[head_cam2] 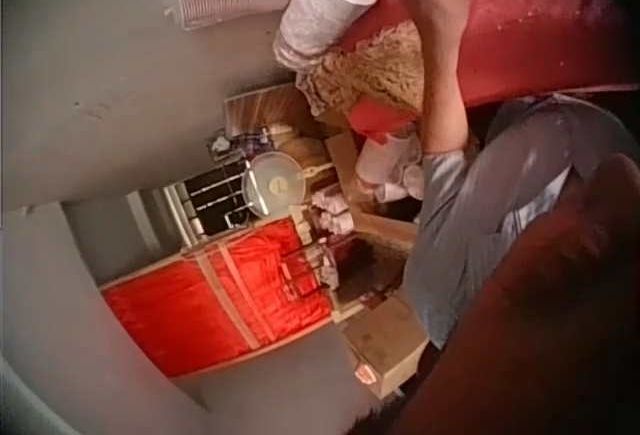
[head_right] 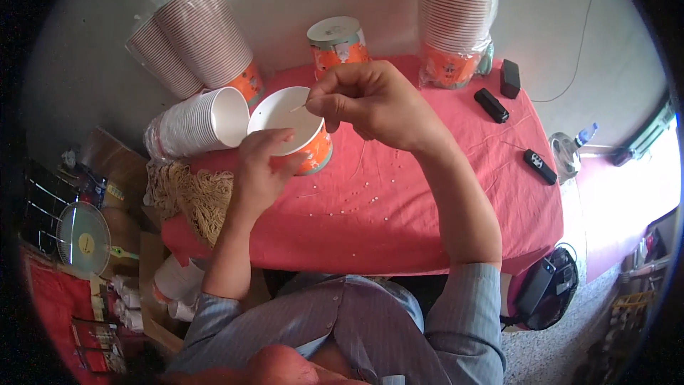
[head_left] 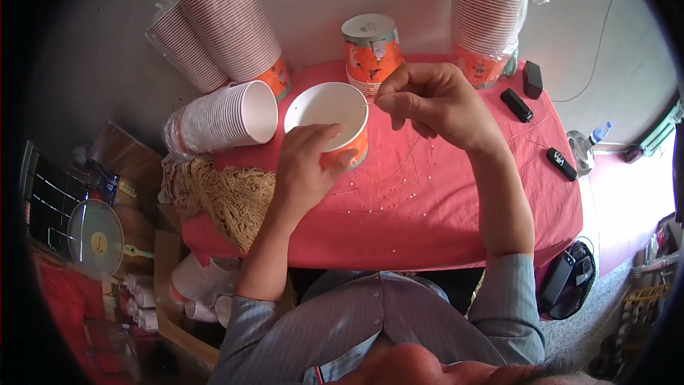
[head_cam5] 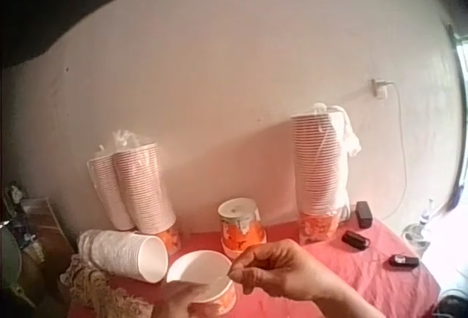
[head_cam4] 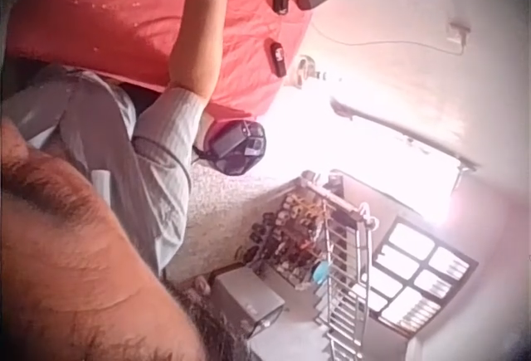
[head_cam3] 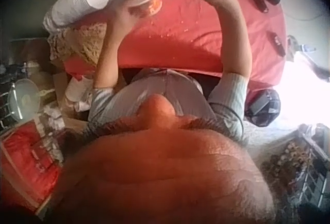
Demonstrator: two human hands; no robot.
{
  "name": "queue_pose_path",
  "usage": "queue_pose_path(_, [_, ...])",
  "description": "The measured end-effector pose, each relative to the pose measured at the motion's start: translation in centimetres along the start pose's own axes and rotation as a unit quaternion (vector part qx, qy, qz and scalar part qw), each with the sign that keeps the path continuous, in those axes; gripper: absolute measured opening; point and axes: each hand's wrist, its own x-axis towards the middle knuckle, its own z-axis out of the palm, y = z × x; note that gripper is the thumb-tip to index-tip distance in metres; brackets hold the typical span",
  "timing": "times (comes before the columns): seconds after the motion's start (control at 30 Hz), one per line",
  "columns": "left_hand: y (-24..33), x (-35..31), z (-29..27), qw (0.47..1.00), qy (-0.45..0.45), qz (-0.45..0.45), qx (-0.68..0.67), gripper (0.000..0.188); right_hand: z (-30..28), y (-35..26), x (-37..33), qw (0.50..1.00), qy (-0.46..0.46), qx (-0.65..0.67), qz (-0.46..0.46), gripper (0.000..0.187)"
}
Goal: Assembling paper bowls by attaching thin wire handles to them.
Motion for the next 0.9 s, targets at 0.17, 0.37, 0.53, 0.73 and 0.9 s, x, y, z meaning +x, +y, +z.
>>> queue_pose_path(0.17, [-3.1, -2.1, 2.5, 0.996, -0.042, -0.078, 0.011, 0.016, 0.1, 2.6, 1.7, 0.999, -0.01, -0.021, 0.029, 0.012])
queue_pose_path(0.37, [-3.2, -3.4, 1.6, 0.953, 0.051, -0.241, -0.178, 0.02, 3.4, 9.1, 4.0, 0.992, 0.035, -0.106, -0.066, 0.011])
queue_pose_path(0.53, [-3.9, -4.6, 1.5, 0.934, 0.087, -0.256, -0.232, 0.024, 6.3, 10.5, 3.8, 0.98, 0.071, -0.161, -0.089, 0.015])
queue_pose_path(0.73, [-3.7, -4.8, 1.7, 0.924, 0.099, -0.257, -0.265, 0.024, 7.2, 11.5, 3.7, 0.946, 0.128, -0.231, -0.187, 0.012])
queue_pose_path(0.9, [-3.0, -4.3, 1.6, 0.933, 0.088, -0.256, -0.239, 0.023, 7.2, 11.7, 3.7, 0.92, 0.148, -0.286, -0.221, 0.013])
